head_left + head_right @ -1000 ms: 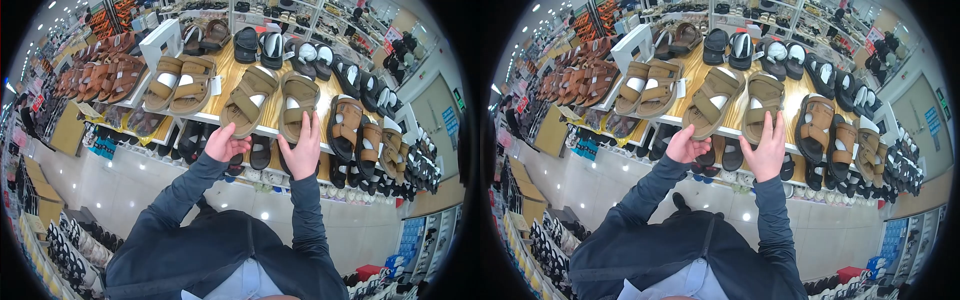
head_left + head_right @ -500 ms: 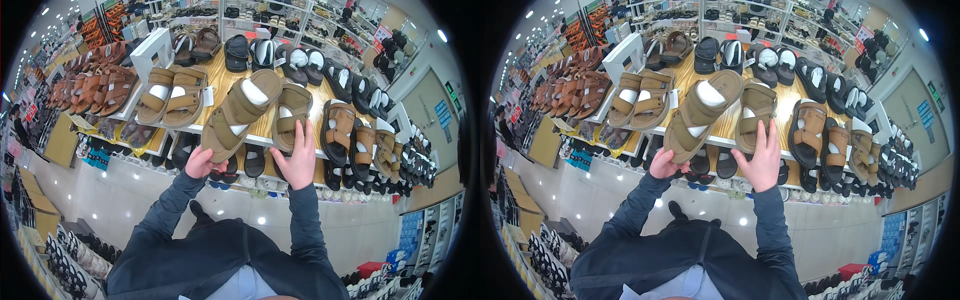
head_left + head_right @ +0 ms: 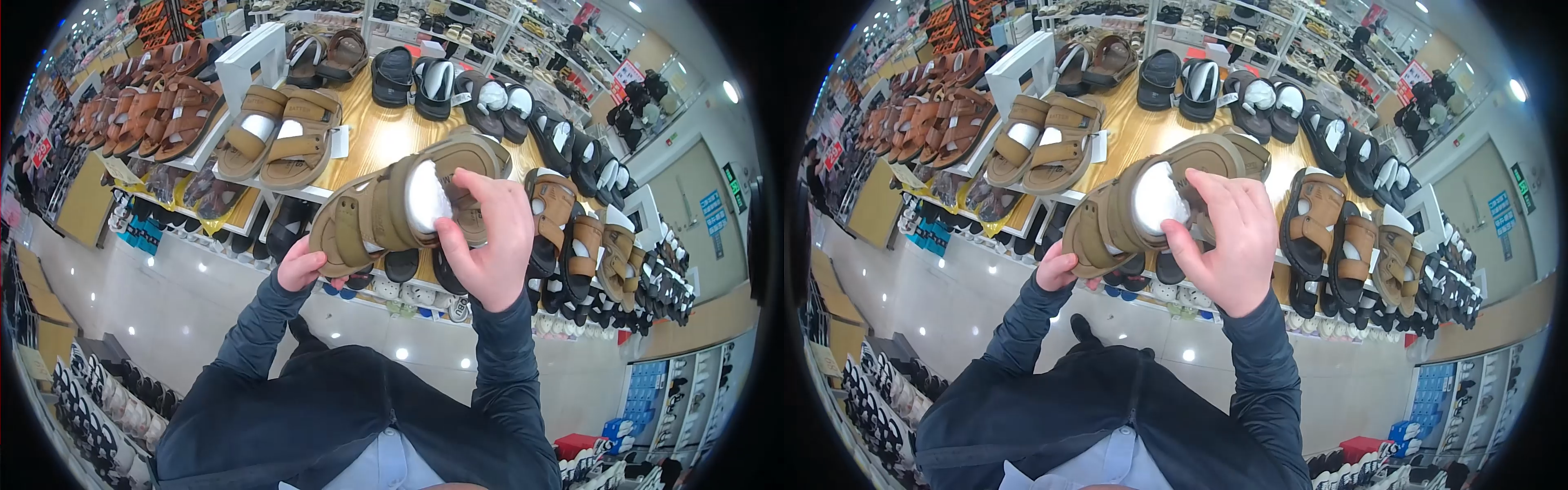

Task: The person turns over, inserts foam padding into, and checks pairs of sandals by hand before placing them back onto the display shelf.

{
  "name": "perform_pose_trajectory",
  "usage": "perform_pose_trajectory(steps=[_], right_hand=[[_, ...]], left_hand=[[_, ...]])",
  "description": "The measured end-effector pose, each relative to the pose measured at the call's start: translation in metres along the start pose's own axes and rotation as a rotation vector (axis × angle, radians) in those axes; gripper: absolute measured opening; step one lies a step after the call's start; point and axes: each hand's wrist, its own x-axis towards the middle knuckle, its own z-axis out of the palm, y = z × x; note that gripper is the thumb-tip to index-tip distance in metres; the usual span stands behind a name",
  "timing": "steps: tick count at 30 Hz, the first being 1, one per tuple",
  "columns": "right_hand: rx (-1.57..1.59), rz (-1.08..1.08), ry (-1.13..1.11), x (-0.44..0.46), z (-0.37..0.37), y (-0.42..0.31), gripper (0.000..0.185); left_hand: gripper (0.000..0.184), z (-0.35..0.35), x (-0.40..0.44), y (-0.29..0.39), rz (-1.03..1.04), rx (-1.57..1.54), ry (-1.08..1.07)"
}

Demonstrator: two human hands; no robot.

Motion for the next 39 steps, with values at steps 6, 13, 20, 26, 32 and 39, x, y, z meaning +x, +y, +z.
perform_pose_trajectory(steps=[6, 13, 20, 26, 32, 39], right_hand=[[0.206, 0.101, -0.136, -0.007, 0.005, 0.005, 0.048], [0.352, 0.199, -0.186, -0.028, 0.01, 0.02, 0.046], [0.339, 0.229, -0.177, -0.035, 0.015, 0.028, 0.043], [0.372, 0.238, -0.145, -0.035, 0.017, 0.028, 0.042], [0.407, 0.229, 0.013, -0.04, 0.018, 0.026, 0.033], [0.407, 0.445, 0.362, -0.047, 0.025, 0.05, 0.036]], left_hand=[[0.051, 0.013, -0.011, 0.02, 0.004, 0.15, 0.052], [0.04, 0.017, -0.017, 0.03, -0.015, 0.289, 0.078], [0.033, 0.022, -0.013, 0.021, 0.02, 0.317, 0.126], [0.031, 0.026, -0.016, 0.018, 0.0, 0.288, 0.168], [0.036, 0.028, -0.02, 0.018, -0.02, 0.252, 0.191], [0.042, 0.024, -0.022, 0.018, 0.001, 0.23, 0.135]])
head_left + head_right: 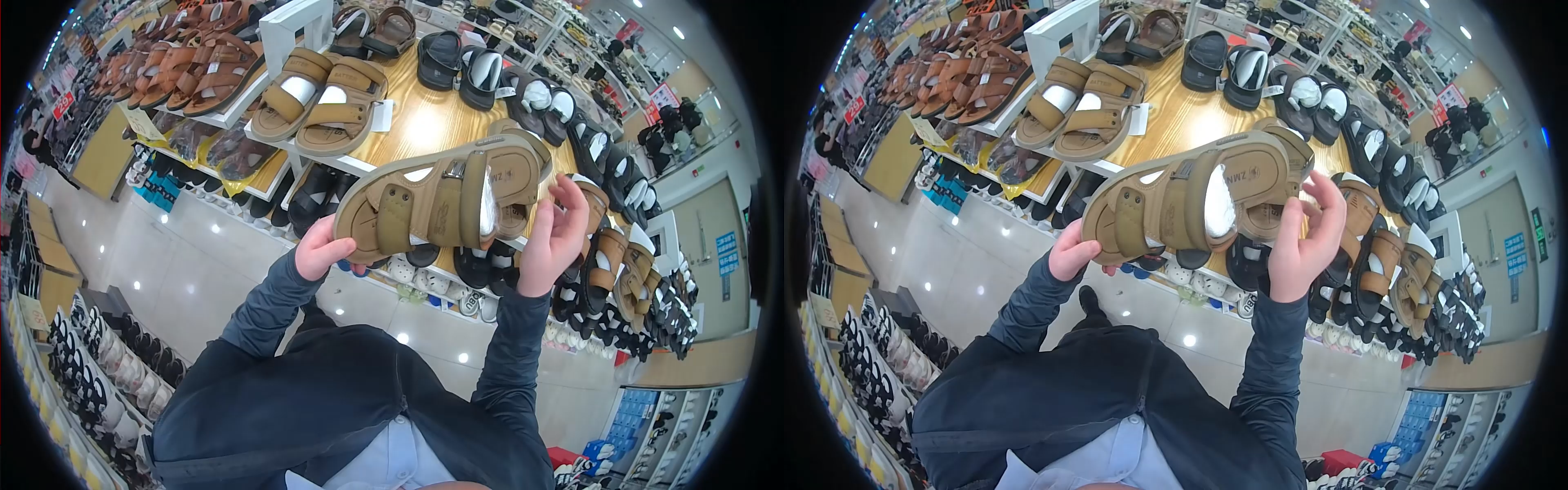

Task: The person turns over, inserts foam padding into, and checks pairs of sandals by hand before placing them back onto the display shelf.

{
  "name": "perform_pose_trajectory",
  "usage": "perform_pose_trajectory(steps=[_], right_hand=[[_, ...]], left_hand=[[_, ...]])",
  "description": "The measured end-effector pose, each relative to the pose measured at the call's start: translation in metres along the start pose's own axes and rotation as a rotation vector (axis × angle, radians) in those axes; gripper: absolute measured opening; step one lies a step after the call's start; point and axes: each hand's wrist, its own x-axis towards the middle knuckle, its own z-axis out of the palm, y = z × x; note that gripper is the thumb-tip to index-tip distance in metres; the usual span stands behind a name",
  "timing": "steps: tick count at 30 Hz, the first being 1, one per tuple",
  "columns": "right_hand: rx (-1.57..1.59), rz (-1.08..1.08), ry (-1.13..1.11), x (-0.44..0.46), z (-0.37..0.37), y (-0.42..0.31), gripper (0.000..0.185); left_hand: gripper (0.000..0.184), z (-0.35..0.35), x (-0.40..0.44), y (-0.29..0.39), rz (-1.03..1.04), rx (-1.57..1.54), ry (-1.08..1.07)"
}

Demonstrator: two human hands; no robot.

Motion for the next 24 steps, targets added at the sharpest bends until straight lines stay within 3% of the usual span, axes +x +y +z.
perform_pose_trajectory(steps=[2, 5, 7, 13, 16, 24], right_hand=[[0.077, 0.062, -0.101, 0.003, -0.003, 0.007, 0.054], [0.663, 0.497, -0.233, 0.005, -0.004, -0.012, 0.058], [0.801, 0.538, -0.239, 0.001, -0.004, -0.002, 0.057], [0.763, 0.551, -0.206, -0.003, -0.008, 0.005, 0.051], [0.774, 0.573, -0.127, -0.005, -0.007, 0.004, 0.05], [0.711, 0.595, -0.063, 0.001, -0.012, 0.015, 0.051]], left_hand=[[0.043, 0.002, -0.001, 0.002, 0.0, -0.004, -0.004], [0.045, 0.006, 0.0, 0.003, -0.017, -0.026, -0.016], [0.05, 0.007, 0.002, 0.0, -0.03, -0.031, -0.04], [0.057, 0.002, 0.002, -0.006, -0.081, -0.04, -0.091], [0.047, 0.009, -0.001, -0.002, -0.069, -0.028, -0.073], [0.033, 0.032, 0.004, 0.018, 0.251, 0.443, -0.126]])
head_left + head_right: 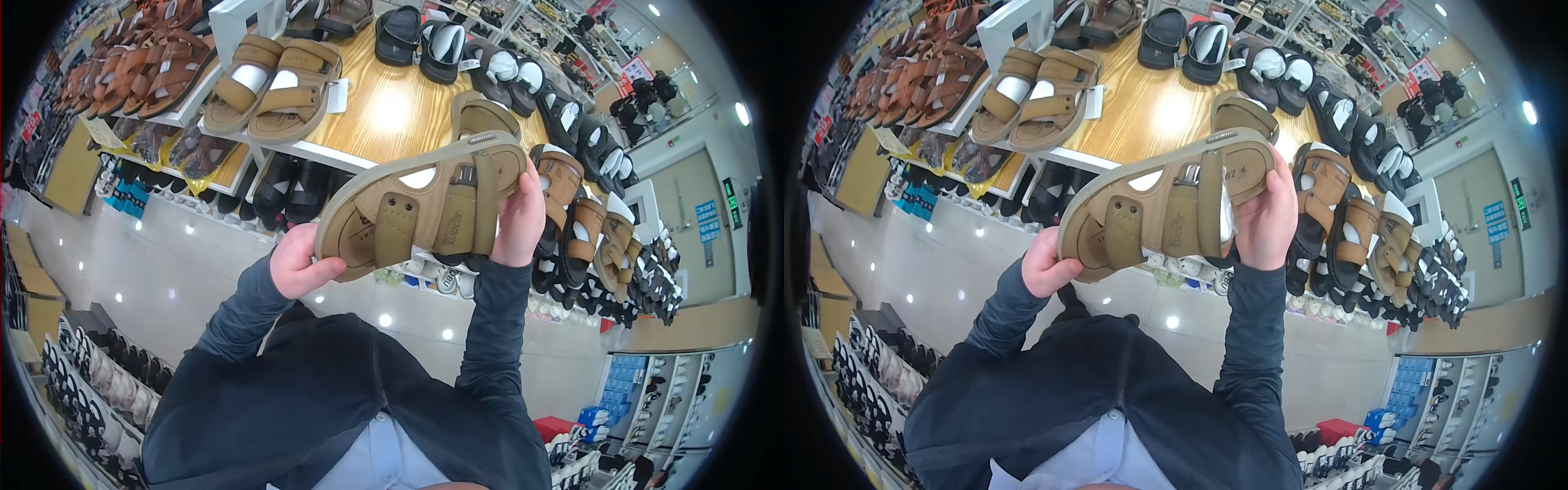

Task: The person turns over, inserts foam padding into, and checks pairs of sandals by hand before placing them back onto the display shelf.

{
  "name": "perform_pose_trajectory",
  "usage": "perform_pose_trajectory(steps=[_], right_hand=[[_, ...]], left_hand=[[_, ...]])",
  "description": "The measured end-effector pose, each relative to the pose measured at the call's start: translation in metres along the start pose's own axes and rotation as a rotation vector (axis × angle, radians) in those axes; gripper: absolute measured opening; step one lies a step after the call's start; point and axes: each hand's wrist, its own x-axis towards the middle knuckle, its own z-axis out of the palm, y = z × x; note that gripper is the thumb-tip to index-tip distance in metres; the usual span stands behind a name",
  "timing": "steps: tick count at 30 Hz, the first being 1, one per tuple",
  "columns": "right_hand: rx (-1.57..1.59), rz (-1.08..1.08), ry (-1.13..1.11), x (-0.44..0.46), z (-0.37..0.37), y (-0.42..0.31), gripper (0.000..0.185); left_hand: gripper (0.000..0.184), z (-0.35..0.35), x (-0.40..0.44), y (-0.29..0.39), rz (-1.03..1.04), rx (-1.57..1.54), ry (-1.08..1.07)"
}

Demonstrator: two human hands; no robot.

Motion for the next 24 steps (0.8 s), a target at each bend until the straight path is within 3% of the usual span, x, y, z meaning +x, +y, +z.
perform_pose_trajectory(steps=[10, 15, 16, 24], right_hand=[[0.049, 0.017, -0.11, 0.002, -0.01, 0.004, 0.045], [0.376, 0.194, -0.243, 0.01, -0.037, 0.008, 0.039], [0.371, 0.229, -0.136, 0.009, -0.038, 0.007, 0.039], [0.268, 0.127, -0.096, 0.005, -0.046, 0.009, 0.038]], left_hand=[[0.031, 0.024, 0.015, 0.049, -0.063, -0.084, 0.072], [0.032, 0.026, 0.025, 0.062, 0.016, 0.157, -0.043], [0.032, 0.028, 0.026, 0.064, 0.026, 0.208, -0.049], [0.034, 0.038, 0.024, 0.064, 0.047, 0.321, -0.05]])
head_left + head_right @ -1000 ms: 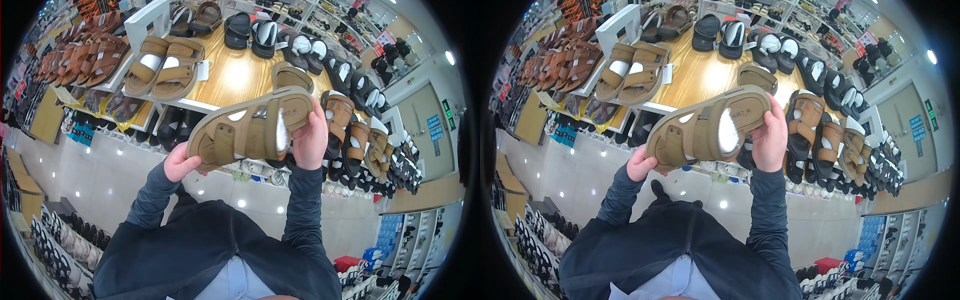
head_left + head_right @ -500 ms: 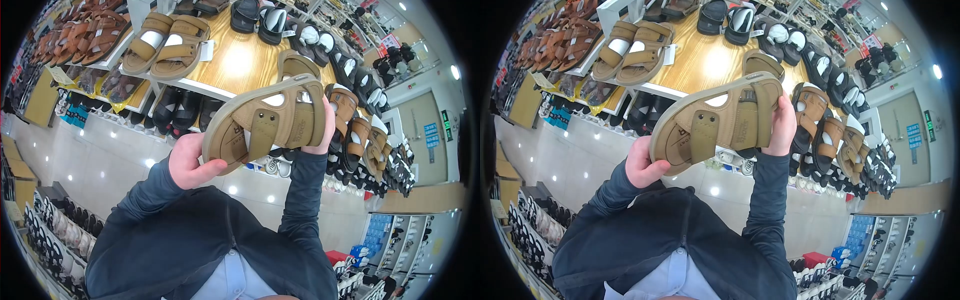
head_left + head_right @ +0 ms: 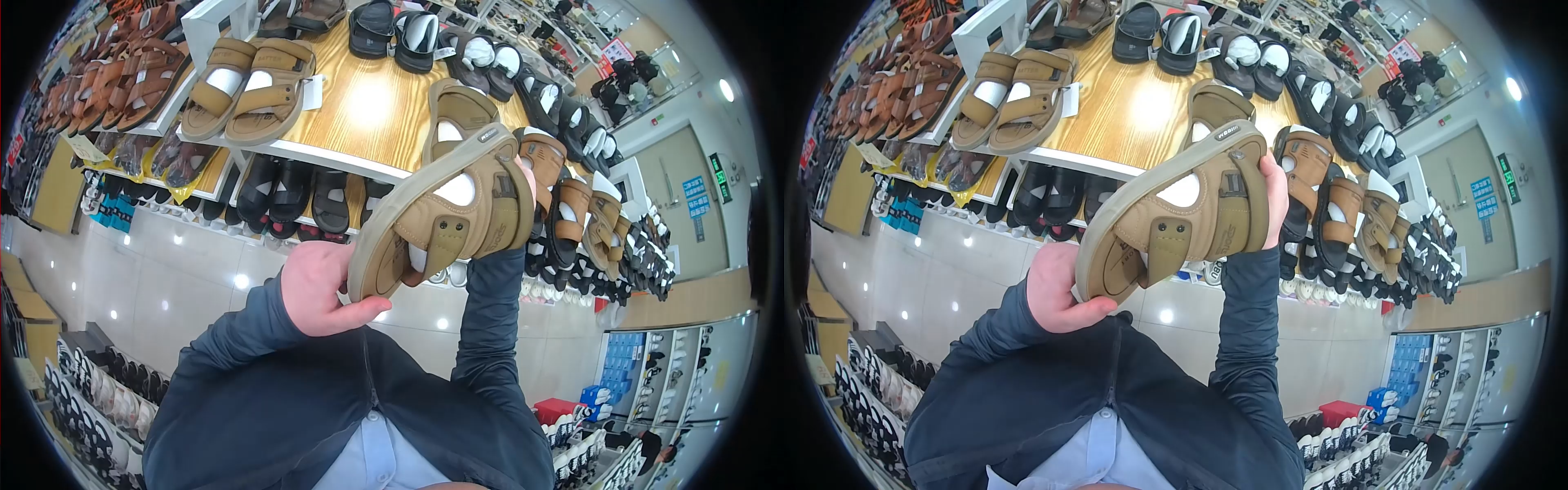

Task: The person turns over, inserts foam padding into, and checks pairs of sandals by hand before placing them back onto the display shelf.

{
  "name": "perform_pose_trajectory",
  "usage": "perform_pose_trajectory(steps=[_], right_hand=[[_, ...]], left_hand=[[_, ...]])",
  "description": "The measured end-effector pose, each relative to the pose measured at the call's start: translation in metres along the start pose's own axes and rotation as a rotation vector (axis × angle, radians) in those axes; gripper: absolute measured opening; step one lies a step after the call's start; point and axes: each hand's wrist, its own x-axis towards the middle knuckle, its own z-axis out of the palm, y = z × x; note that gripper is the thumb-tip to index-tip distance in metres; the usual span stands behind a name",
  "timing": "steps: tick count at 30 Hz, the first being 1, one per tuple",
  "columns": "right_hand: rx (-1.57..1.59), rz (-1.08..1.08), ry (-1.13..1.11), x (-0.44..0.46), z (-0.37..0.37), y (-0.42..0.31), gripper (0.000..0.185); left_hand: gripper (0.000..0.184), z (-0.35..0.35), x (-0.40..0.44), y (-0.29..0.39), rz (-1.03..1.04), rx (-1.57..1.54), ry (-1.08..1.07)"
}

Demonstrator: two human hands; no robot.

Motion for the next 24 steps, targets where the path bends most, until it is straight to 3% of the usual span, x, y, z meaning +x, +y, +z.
perform_pose_trajectory(steps=[4, 8, 16, 24], right_hand=[[0.029, 0.092, 0.174, 0.005, -0.001, -0.004, 0.047], [0.0, 0.097, 0.193, 0.009, -0.016, -0.002, 0.053], [0.079, 0.052, -0.015, 0.004, 0.011, -0.008, 0.055], [0.044, 0.044, 0.003, -0.002, 0.011, -0.008, 0.058]], left_hand=[[0.037, 0.008, -0.003, -0.006, -0.004, 0.026, -0.012], [0.043, 0.018, -0.008, -0.01, -0.05, 0.088, -0.019], [0.049, 0.033, -0.017, -0.013, -0.082, 0.123, -0.064], [0.051, 0.041, -0.024, -0.014, -0.092, 0.17, -0.057]])
